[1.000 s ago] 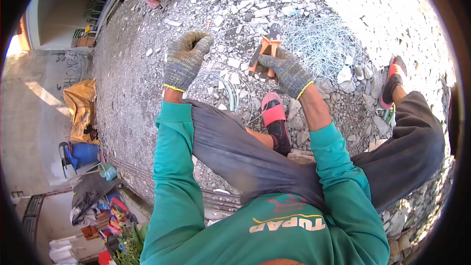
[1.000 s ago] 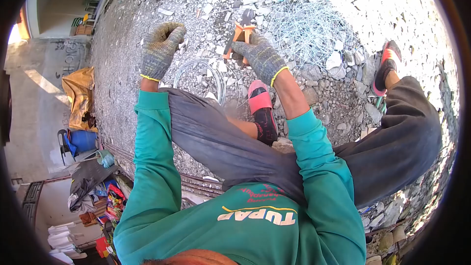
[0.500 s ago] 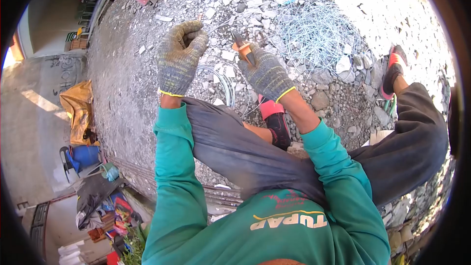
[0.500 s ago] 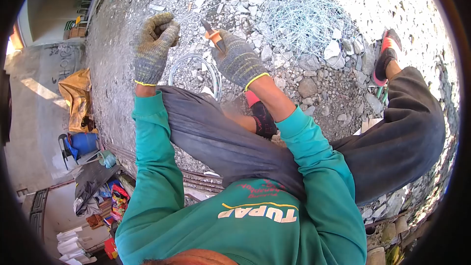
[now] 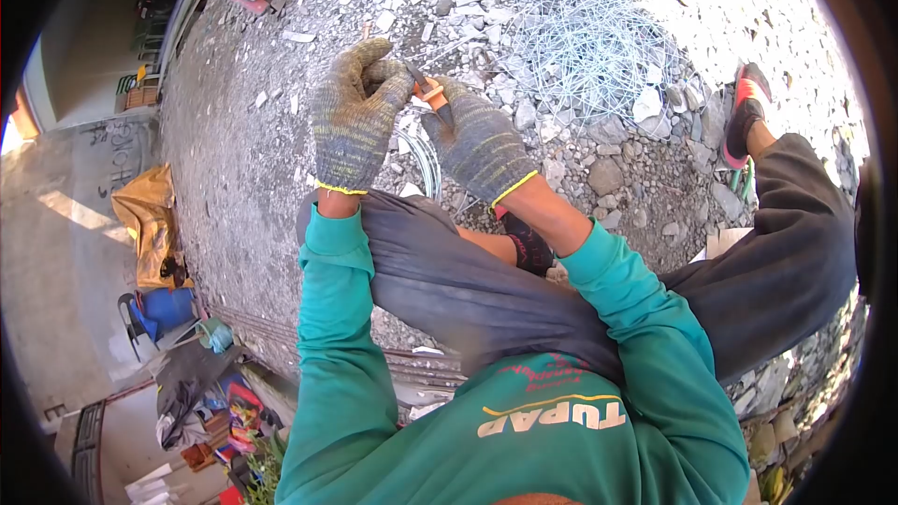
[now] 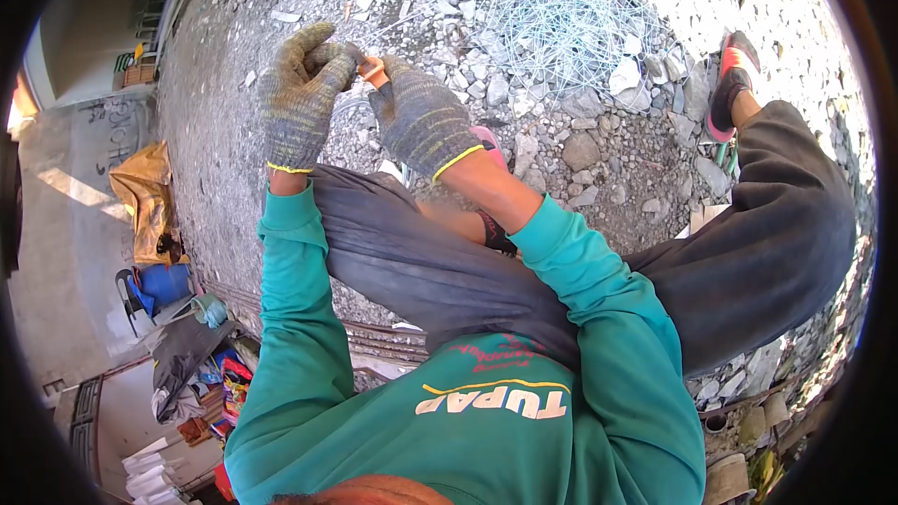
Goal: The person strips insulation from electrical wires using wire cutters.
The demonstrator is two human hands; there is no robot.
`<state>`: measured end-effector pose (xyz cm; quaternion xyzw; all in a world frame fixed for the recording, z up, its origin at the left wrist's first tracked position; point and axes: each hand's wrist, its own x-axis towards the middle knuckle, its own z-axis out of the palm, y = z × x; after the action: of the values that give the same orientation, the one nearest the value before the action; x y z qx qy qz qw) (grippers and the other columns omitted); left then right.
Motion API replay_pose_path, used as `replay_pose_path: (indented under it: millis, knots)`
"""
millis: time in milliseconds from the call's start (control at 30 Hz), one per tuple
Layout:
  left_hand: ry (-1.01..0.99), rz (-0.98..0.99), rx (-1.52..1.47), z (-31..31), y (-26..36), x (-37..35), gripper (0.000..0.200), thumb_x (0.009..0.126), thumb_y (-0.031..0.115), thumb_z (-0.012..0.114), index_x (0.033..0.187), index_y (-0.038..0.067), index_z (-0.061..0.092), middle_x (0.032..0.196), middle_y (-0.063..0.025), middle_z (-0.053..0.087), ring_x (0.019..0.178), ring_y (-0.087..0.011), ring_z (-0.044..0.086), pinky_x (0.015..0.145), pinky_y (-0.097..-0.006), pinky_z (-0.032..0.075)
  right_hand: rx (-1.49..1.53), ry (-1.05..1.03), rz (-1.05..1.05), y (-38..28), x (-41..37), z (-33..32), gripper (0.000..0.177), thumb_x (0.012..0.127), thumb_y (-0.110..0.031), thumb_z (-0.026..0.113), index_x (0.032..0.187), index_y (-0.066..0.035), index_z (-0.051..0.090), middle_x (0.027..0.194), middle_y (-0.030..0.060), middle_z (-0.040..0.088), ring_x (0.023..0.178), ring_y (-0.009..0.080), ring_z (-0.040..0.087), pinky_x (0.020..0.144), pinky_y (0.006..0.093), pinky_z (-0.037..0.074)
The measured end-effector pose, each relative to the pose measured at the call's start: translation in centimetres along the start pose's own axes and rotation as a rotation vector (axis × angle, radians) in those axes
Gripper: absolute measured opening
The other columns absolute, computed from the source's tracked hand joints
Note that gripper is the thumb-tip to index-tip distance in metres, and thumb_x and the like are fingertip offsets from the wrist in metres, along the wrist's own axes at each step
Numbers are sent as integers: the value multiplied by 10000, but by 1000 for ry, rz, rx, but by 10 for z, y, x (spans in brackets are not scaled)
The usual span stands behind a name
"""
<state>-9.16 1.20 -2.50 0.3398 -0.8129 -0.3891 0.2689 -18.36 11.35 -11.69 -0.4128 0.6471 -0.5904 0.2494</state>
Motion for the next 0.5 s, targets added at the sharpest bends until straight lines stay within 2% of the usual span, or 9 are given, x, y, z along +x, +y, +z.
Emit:
replay_pose_path:
  millis: [33, 100, 200, 267, 300, 367, 400, 433, 500]
  knots:
    - [0, 1, -1, 0, 1, -1, 414, 901, 31, 690, 1278, -33, 532, 987, -117, 691, 854, -142, 658, 732, -275, 573, -47, 11, -46, 0, 1, -1, 383, 904, -212, 652, 1258, -80, 588, 956, 217, 676, 867, 423, 651, 704, 483, 510]
    - [-8, -63, -42, -1, 4, -3, 408, 878, -2, 689, 1258, -30, 544, 1033, -106, 659, 931, -139, 640, 818, -278, 555, -96, 22, -92, 2, 3, -2, 362, 902, -211, 654, 1235, -79, 603, 949, 216, 675, 852, 424, 648, 695, 484, 508]
    - [-5, -26, 19, 0, 0, -2, 421, 900, 19, 686, 1287, -26, 525, 1024, -132, 689, 871, -156, 662, 764, -284, 576, -146, -27, -78, 8, 7, -2, 312, 907, -223, 655, 1175, -67, 623, 917, 216, 673, 804, 403, 652, 680, 468, 508]
    - [-25, 7, 2, 0, -7, -4, 414, 894, 20, 694, 1277, -21, 541, 1039, -124, 688, 871, -153, 661, 777, -286, 573, 120, -151, 108, 8, 9, -5, 276, 896, -269, 645, 1039, -33, 638, 855, 232, 664, 829, 418, 646, 713, 488, 505]
    - [-46, 42, -15, 0, -8, -3, 407, 888, 21, 702, 1267, -16, 557, 1055, -117, 687, 871, -151, 661, 791, -288, 570, 119, -149, 109, 18, 10, -1, 276, 896, -269, 645, 1039, -33, 638, 855, 232, 664, 829, 418, 646, 713, 488, 505]
    - [-94, 9, 82, -5, -5, -2, 371, 889, 45, 709, 1235, -14, 590, 1032, -98, 691, 850, -138, 654, 778, -280, 562, 219, -143, 170, 45, 14, 10, 287, 907, -283, 660, 1004, -14, 639, 808, 187, 674, 761, 334, 677, 676, 439, 524]
    - [-136, -25, 180, -11, -4, -2, 337, 891, 69, 717, 1204, -12, 623, 1010, -79, 696, 829, -125, 648, 765, -272, 554, 605, -138, 468, 49, 17, 8, 306, 910, -296, 679, 974, -2, 631, 749, 109, 661, 647, 215, 662, 605, 393, 530]
    - [-138, -25, 174, -19, -6, -2, 337, 891, 69, 717, 1204, -12, 623, 1010, -79, 696, 829, -125, 648, 765, -272, 554, 600, -135, 470, 53, 23, 0, 306, 910, -296, 679, 974, -2, 631, 749, 109, 661, 647, 215, 662, 605, 393, 530]
    - [-142, -166, 238, -39, -15, -3, 266, 903, 121, 717, 1128, -15, 676, 935, -48, 699, 782, -100, 627, 712, -253, 531, 732, -28, 540, 62, 36, -28, 326, 903, -311, 699, 956, 1, 622, 723, 50, 641, 572, 132, 609, 544, 352, 520]
